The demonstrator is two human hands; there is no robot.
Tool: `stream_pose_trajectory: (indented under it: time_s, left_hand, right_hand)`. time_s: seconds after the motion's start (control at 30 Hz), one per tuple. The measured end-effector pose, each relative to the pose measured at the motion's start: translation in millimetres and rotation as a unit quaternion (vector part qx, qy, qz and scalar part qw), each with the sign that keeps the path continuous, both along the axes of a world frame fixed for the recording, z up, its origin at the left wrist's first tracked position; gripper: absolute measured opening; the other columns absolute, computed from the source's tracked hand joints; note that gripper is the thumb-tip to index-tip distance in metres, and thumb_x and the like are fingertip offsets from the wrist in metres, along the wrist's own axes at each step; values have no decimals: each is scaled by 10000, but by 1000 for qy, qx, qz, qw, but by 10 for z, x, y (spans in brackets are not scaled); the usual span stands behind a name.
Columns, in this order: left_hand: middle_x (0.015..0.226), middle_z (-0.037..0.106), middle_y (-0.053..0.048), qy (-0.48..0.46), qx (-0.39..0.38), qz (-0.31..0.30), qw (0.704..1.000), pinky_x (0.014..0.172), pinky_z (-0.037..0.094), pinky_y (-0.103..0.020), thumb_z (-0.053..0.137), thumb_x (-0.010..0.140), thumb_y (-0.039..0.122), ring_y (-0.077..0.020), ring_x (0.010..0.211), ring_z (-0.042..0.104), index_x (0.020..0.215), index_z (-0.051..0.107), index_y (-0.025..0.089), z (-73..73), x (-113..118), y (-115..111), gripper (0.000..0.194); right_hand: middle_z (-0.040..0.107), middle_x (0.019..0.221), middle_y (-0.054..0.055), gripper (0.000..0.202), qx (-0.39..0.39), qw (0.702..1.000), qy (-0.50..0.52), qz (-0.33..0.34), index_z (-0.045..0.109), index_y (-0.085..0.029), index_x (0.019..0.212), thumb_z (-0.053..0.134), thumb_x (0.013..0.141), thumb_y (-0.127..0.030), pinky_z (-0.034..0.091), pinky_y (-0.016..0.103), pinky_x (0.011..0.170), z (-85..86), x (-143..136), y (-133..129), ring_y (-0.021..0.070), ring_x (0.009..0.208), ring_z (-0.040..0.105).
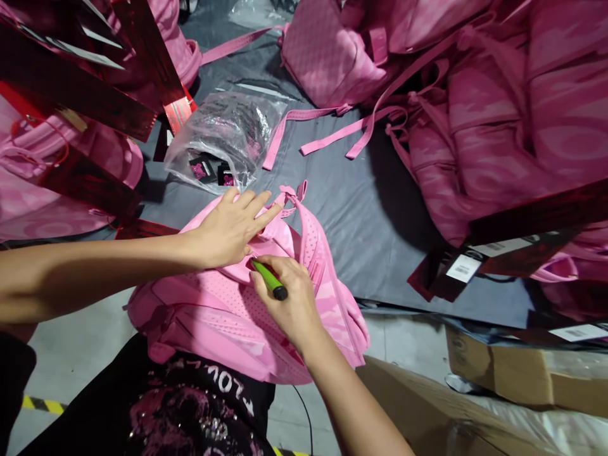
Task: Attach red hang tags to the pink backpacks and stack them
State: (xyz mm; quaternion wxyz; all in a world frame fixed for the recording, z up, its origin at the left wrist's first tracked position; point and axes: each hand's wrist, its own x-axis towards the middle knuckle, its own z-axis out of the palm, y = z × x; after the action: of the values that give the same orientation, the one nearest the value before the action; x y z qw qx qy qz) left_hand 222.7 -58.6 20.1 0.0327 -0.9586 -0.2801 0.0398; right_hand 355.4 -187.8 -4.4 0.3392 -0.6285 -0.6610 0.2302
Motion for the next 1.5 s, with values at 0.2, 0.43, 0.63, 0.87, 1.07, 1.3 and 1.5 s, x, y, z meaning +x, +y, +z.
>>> stream_pose_trajectory:
  time_s: [0.2, 0.43, 0.63, 0.87, 1.07, 1.3, 1.5]
  left_hand:
    - [1545, 334, -177, 8, -15, -10, 1000, 1056, 314, -499, 650, 830, 294, -358, 1249, 444, 1530, 266, 142, 17, 1, 27, 813]
    - [1538, 348, -171, -2, -30, -8, 1000, 1072, 297, -494, 611, 847, 238, -357, 1269, 441, 1530, 268, 163, 24, -17, 27, 768]
    - [1556, 324, -178, -3, -33, -8, 999, 1081, 296, -504, 585, 870, 256, -359, 1280, 437, 1531, 274, 148, 42, -9, 18, 738]
    - [1577, 288, -182, 27, -31, -9, 999, 1074, 311, -501, 524, 904, 220, -355, 1287, 437, 1543, 253, 146, 112, 2, 13, 698]
    - [1590, 263, -187, 37, -39, -12, 998, 1080, 306, -495, 586, 873, 234, -362, 1306, 420, 1549, 231, 142, 94, 2, 25, 769]
    - [1635, 99, -180, 83, -66, -18, 994, 1102, 301, -501, 768, 746, 370, -398, 1410, 272, 1576, 105, 196, 234, -108, 129, 1077]
    - [1634, 5, -197, 94, -132, 97, 982, 949, 465, -516, 826, 665, 408, -449, 1317, 346, 1570, -73, 280, 348, -286, 99, 1282]
  right_hand:
    - [751, 941, 25, 89, 36, 996, -52, -57, 682, -222, 952, 682, 876, -270, 482, 422, 799, -13, -131, -61, 207, 838, 687]
    - [730, 877, 33, 44, 52, 988, -100, -103, 693, -231, 875, 664, 860, -261, 467, 449, 819, 29, -220, -38, 223, 832, 663]
    - [734, 915, 38, 55, 32, 992, -47, -114, 689, -225, 902, 659, 873, -261, 492, 440, 837, 21, -249, -76, 229, 883, 666]
    - [732, 906, 35, 55, 39, 989, -37, -141, 691, -220, 903, 667, 871, -257, 490, 439, 836, -9, -293, -93, 224, 878, 666]
    - [736, 886, 28, 69, 21, 990, -32, -133, 701, -215, 904, 654, 878, -259, 469, 426, 829, 20, -297, -71, 214, 837, 661]
    - [749, 916, 21, 119, 40, 990, 19, -136, 708, -210, 956, 657, 885, -291, 456, 383, 833, -26, -311, -112, 197, 856, 667]
    - [761, 935, 13, 106, 94, 983, 57, -149, 708, -213, 949, 663, 886, -286, 402, 384, 854, -108, -472, -100, 190, 834, 683]
